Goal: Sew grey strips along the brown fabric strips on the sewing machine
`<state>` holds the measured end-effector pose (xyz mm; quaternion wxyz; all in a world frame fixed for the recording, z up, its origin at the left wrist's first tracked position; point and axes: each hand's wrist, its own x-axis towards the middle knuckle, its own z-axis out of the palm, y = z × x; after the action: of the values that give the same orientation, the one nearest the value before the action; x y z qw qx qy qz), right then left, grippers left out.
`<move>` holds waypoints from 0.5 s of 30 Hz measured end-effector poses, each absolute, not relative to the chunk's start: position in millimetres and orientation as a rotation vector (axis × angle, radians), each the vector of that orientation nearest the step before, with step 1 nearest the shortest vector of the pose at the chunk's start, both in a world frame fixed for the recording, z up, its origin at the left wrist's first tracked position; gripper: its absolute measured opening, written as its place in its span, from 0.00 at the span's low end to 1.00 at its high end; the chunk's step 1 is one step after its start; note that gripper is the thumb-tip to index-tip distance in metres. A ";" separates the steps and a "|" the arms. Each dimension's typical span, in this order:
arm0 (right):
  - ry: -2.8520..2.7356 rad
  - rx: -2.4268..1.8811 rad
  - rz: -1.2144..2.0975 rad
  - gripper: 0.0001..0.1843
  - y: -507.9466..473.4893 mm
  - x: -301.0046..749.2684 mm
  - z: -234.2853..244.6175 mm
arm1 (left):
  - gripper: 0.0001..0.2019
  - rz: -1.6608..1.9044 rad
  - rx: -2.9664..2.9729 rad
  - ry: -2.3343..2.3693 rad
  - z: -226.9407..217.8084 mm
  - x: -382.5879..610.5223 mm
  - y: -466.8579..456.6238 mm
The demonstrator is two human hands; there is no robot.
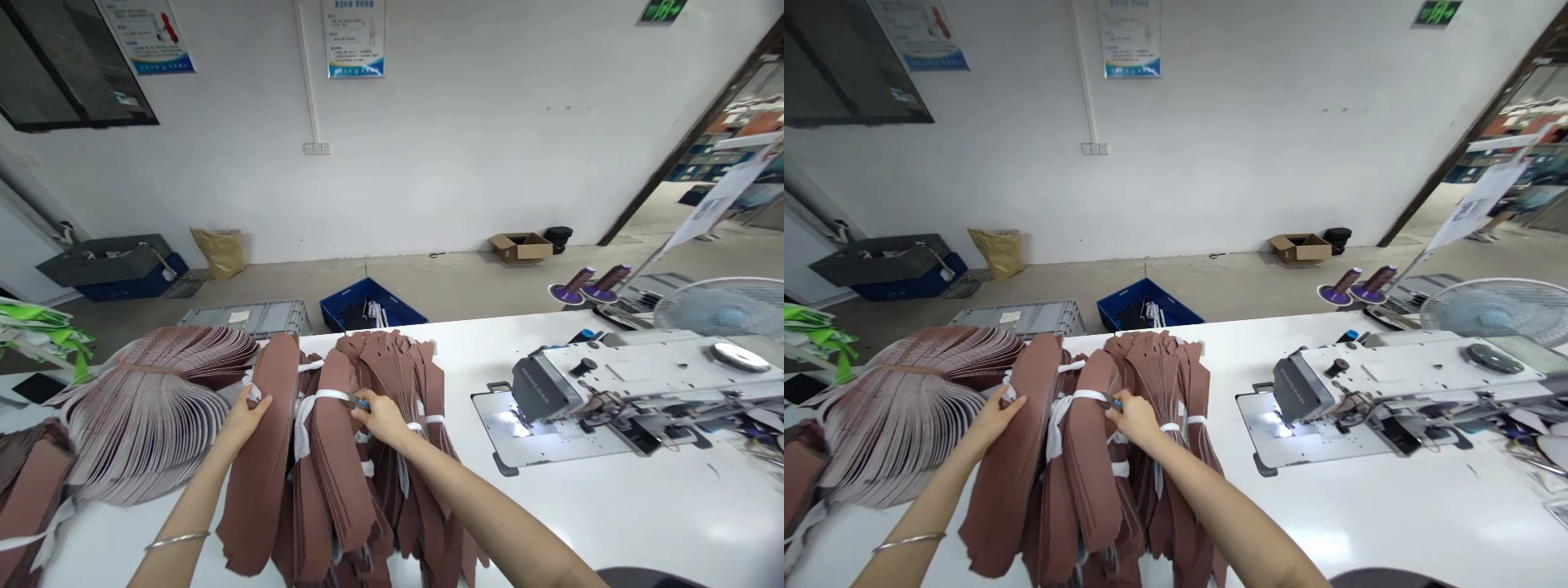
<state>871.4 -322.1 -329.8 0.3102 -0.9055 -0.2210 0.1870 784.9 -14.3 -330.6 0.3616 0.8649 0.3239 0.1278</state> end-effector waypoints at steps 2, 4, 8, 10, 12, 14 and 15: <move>-0.578 -2.403 0.500 0.17 -320.1 870.2 -327.0 | 0.25 0.386 2.304 0.814 -323.0 788.2 -21.9; -0.575 -2.418 0.508 0.17 -319.1 869.6 -325.4 | 0.23 0.442 2.467 0.624 -316.4 794.3 -37.7; -0.584 -2.442 0.517 0.19 -318.4 868.5 -325.2 | 0.27 0.102 2.776 -0.045 -314.5 818.5 -85.6; -0.583 -2.449 0.517 0.19 -318.2 867.8 -325.9 | 0.30 -0.058 2.798 -0.114 -318.1 835.1 -105.5; -0.573 -2.454 0.515 0.18 -318.1 867.2 -326.6 | 0.31 -0.108 2.811 -0.090 -321.7 851.5 -116.9; -0.557 -2.460 0.516 0.18 -318.0 867.0 -327.8 | 0.29 -0.153 2.825 -0.064 -324.0 865.2 -120.2; -0.548 -2.462 0.517 0.17 -317.7 867.1 -328.6 | 0.28 -0.172 2.827 -0.053 -324.6 870.5 -119.9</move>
<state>867.1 -317.7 -328.6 0.2797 -0.9180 -0.2043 0.1930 870.5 -119.9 -324.6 0.1537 0.9861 -0.0184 -0.0600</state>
